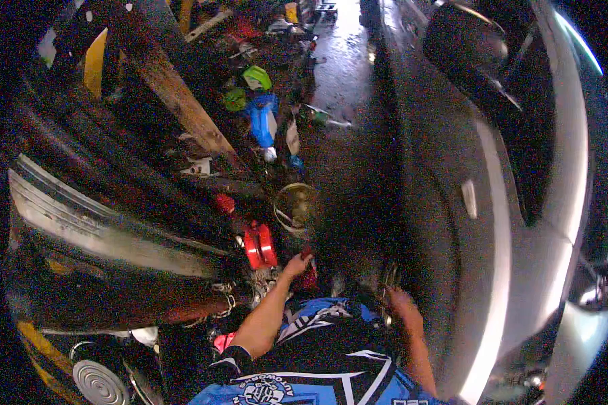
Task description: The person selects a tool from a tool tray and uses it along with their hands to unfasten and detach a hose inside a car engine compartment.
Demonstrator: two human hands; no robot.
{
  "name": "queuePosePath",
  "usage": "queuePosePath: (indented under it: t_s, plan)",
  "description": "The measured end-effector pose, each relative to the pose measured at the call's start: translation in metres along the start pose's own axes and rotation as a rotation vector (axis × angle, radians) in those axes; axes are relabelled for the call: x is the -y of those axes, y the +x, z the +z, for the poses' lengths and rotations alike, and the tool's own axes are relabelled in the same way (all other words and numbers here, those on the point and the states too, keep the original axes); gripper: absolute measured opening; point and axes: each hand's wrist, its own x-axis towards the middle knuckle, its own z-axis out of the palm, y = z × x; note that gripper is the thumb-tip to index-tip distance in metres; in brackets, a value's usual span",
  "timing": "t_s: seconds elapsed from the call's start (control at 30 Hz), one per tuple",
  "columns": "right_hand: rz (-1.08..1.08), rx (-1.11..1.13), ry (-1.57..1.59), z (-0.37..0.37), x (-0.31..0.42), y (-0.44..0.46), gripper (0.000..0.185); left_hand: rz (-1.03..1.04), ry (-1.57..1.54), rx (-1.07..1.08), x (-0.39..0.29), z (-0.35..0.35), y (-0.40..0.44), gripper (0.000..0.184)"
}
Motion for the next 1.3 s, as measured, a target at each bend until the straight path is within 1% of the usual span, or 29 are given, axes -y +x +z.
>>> queuePosePath:
  t_s: [0.03,0.07,0.17,0.2,0.3,0.37,0.4,0.5,0.53,0.6,0.63,0.7,0.73,0.77,0.83,0.87,0.97,1.0,1.07,1.17,1.23,1.27,1.3]
  plan:
    - [0.009,-0.048,0.051,-0.021,0.005,0.021,0.056,0.013,0.056,0.018,-0.006,-0.011,0.021,0.075]
    - [0.025,-0.086,0.106,-0.037,0.009,0.037,0.055,0.011,0.014,0.079,-0.01,-0.021,0.04,0.072]
    - [0.038,-0.225,0.231,-0.093,0.038,0.07,0.054,0.211,0.023,0.138,-0.016,-0.038,0.096,0.069]
    - [0.029,-0.277,0.259,-0.113,0.046,0.086,0.054,0.201,0.032,0.147,-0.018,-0.036,0.119,0.069]
    - [0.011,-0.163,0.242,-0.114,0.001,0.161,0.053,0.175,0.036,0.158,-0.038,-0.032,0.182,0.068]
    - [0.033,-0.152,0.169,-0.146,0.012,0.195,0.053,0.148,0.002,0.16,-0.072,-0.046,0.201,0.067]
    - [0.048,-0.13,0.131,-0.163,0.017,0.204,0.052,0.04,0.086,0.205,-0.079,-0.045,0.225,0.061]
    - [0.109,-0.096,0.055,-0.212,0.014,0.255,0.052,0.025,0.14,0.134,-0.113,-0.053,0.279,0.054]
    - [0.097,-0.127,0.076,-0.222,0.001,0.276,0.051,0.019,0.121,0.113,-0.133,-0.064,0.292,0.053]
    - [0.068,-0.186,0.114,-0.234,-0.037,0.324,0.05,0.073,-0.001,-0.033,-0.181,-0.089,0.328,0.055]
    - [0.058,-0.171,0.094,-0.252,-0.035,0.337,0.048,0.085,-0.061,-0.095,-0.199,-0.101,0.337,0.056]
    - [0.025,-0.13,0.044,-0.314,-0.017,0.367,0.046,-0.024,-0.42,0.06,-0.245,-0.139,0.364,0.055]
    - [0.04,-0.132,0.004,-0.34,-0.006,0.389,0.045,-0.037,-0.327,-0.074,-0.248,-0.133,0.395,0.054]
    - [0.048,-0.143,0.091,-0.357,-0.004,0.41,0.046,-0.052,-0.227,-0.204,-0.249,-0.124,0.428,0.054]
    - [0.074,-0.167,0.267,-0.394,0.001,0.458,0.048,-0.052,-0.357,-0.194,-0.281,-0.153,0.459,0.057]
    - [-0.046,-0.203,0.132,-0.419,0.014,0.481,0.05,-0.051,-0.423,-0.191,-0.294,-0.165,0.475,0.058]
    - [0.109,-0.179,0.237,-0.458,0.019,0.568,0.049,-0.099,-0.335,-0.029,-0.293,-0.151,0.571,0.072]
    - [0.19,-0.097,0.198,-0.473,0.022,0.606,0.048,-0.084,-0.353,0.002,-0.298,-0.16,0.597,0.073]
    - [0.122,-0.066,0.318,-0.481,0.015,0.677,0.048,-0.057,-0.388,0.072,-0.311,-0.178,0.632,0.075]
    - [0.005,0.081,0.323,-0.506,0.019,0.749,0.047,-0.019,-0.345,0.073,-0.316,-0.225,0.684,0.074]
    - [-0.188,0.105,0.176,-0.53,0.038,0.799,0.046,-0.085,-0.457,-0.067,-0.325,-0.268,0.713,0.071]
    - [-0.32,0.07,0.051,-0.541,0.048,0.824,0.046,-0.112,-0.506,-0.128,-0.332,-0.285,0.722,0.07]
    - [-0.456,0.023,-0.067,-0.551,0.072,0.845,0.045,-0.093,-0.519,-0.179,-0.333,-0.292,0.737,0.067]
